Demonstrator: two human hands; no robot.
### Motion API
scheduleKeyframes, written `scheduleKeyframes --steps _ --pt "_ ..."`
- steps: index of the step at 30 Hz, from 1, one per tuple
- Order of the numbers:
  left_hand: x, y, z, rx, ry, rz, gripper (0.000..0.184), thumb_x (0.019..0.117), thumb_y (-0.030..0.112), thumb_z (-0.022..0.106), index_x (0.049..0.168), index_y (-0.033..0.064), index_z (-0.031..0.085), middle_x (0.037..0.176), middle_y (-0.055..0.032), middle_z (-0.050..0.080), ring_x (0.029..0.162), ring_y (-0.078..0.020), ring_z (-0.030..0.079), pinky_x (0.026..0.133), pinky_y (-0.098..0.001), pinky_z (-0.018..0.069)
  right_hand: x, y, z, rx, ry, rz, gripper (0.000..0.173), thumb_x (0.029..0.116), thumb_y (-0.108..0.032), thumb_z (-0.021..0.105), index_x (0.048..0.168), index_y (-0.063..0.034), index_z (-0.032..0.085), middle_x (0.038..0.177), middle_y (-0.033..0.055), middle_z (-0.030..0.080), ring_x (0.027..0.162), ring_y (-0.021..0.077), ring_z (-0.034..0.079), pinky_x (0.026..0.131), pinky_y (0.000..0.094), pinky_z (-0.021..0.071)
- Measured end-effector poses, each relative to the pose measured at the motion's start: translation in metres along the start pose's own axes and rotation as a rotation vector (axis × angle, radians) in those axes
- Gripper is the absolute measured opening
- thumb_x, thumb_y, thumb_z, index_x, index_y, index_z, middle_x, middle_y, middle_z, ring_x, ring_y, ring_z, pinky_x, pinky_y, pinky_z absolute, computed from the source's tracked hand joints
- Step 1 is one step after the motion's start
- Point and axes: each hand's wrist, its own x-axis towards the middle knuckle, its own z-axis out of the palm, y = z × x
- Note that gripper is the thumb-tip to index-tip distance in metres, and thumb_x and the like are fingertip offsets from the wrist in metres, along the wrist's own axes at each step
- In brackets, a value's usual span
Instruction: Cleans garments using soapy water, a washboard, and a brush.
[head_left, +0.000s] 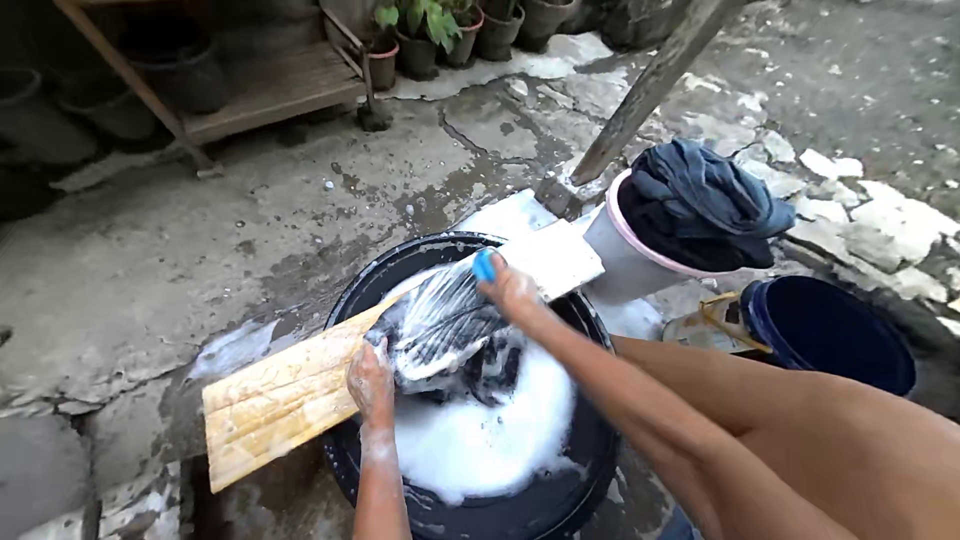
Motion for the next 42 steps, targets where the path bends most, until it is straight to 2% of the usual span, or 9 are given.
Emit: scheduleKeyframes --steps 5,13,18,22,25,32,37,39,42 --pt "0.001 0.004 -0.006 0.031 -0.038 -0.024 0.042 0.1062 0.023 0.054 0.126 -0.0129 0.064 0.112 -0.0332 0.069 0.109 -0.049 0.068 0.098 -0.0604 0.0502 -0.107 -0.049 0.065 0.042 -0.355 -0.425 0.062 0.1054 -0.043 0.052 0.159 -0.0159 0.035 0.113 0.029 0.07 0.105 0.0493 0.068 0.091 0.0659 0.05" --pt "-0.018 0.035 -0.033 -0.427 -0.19 -0.239 0.04 0.1092 0.023 0.046 0.133 -0.0068 0.06 0.129 -0.0284 0.064 0.126 -0.0386 0.059 0.11 -0.0549 0.0419 -0.058 0.092 0.0 0.315 0.099 0.197 0.055 0.1004 -0.036 0.063 0.142 -0.0019 0.054 0.124 0.0292 0.066 0.118 0.0471 0.063 0.099 0.0641 0.047" --pt "-0.059 0.09 -0.028 -1.051 -0.229 -0.446 0.039 0.1111 0.018 0.039 0.139 -0.0069 0.049 0.126 -0.0263 0.061 0.109 -0.0302 0.064 0.093 -0.0476 0.0544 -0.093 0.09 0.017 0.804 -0.131 -0.032 0.034 0.0962 -0.016 0.071 0.12 0.0074 0.065 0.105 0.0214 0.071 0.091 0.0281 0.071 0.087 0.0449 0.0571" --pt "-0.095 0.123 -0.033 -0.9 -0.342 -0.192 0.041 0.1057 0.017 0.049 0.135 -0.0104 0.055 0.14 -0.0292 0.053 0.13 -0.033 0.054 0.111 -0.0473 0.0447 -0.141 0.035 0.035 0.597 -0.258 -0.252 0.091 0.0857 -0.023 0.082 0.155 0.0065 0.031 0.137 0.0337 0.057 0.127 0.0466 0.057 0.109 0.0609 0.0431" --pt "-0.11 0.127 -0.043 -0.764 -0.373 -0.023 0.04 0.1033 0.018 0.052 0.129 -0.0105 0.061 0.149 -0.0328 0.044 0.142 -0.0374 0.041 0.12 -0.0483 0.0314 -0.156 0.017 0.045 0.657 0.064 -0.092 0.06 0.0949 -0.015 0.067 0.148 0.0054 0.046 0.123 0.0329 0.065 0.116 0.049 0.064 0.101 0.0636 0.0474" --pt "-0.118 0.123 -0.027 -1.268 -0.25 -0.055 0.045 0.0988 0.013 0.034 0.131 -0.0117 0.052 0.12 -0.0186 0.064 0.111 -0.0162 0.062 0.1 -0.0345 0.0508 -0.192 0.016 0.013 0.846 0.242 -0.326 0.03 0.1002 -0.012 0.055 0.116 0.0115 0.066 0.098 0.0296 0.069 0.097 0.0416 0.068 0.089 0.0599 0.0506" --pt "-0.132 0.105 -0.012 -0.677 -0.652 -0.141 0.038 0.1015 0.008 0.057 0.137 -0.0061 0.056 0.133 -0.0231 0.063 0.123 -0.0269 0.061 0.11 -0.0419 0.0461 -0.22 0.022 -0.038 1.174 0.549 -0.382 0.022 0.0962 -0.007 0.057 0.11 0.0077 0.067 0.096 0.0078 0.072 0.089 0.0053 0.068 0.084 0.0284 0.0584" --pt "-0.132 0.082 -0.013 -0.266 -0.909 -0.025 0.049 0.1041 0.02 0.057 0.147 -0.0023 0.05 0.149 -0.0209 0.053 0.141 -0.0289 0.048 0.12 -0.0445 0.0341 -0.202 0.038 -0.059 1.162 0.783 -0.186 0.023 0.0981 -0.007 0.055 0.113 0.0089 0.065 0.098 0.0112 0.07 0.09 0.0089 0.068 0.084 0.0314 0.058" --pt "-0.115 0.05 -0.01 -0.043 -0.962 0.064 0.054 0.1017 0.04 0.059 0.143 0.0056 0.056 0.146 -0.0193 0.057 0.139 -0.0349 0.05 0.117 -0.056 0.0364 -0.143 0.081 -0.03 0.867 0.89 0.145 0.035 0.1011 -0.012 0.056 0.122 0.0152 0.062 0.112 0.0337 0.067 0.107 0.0408 0.066 0.097 0.0554 0.0493"
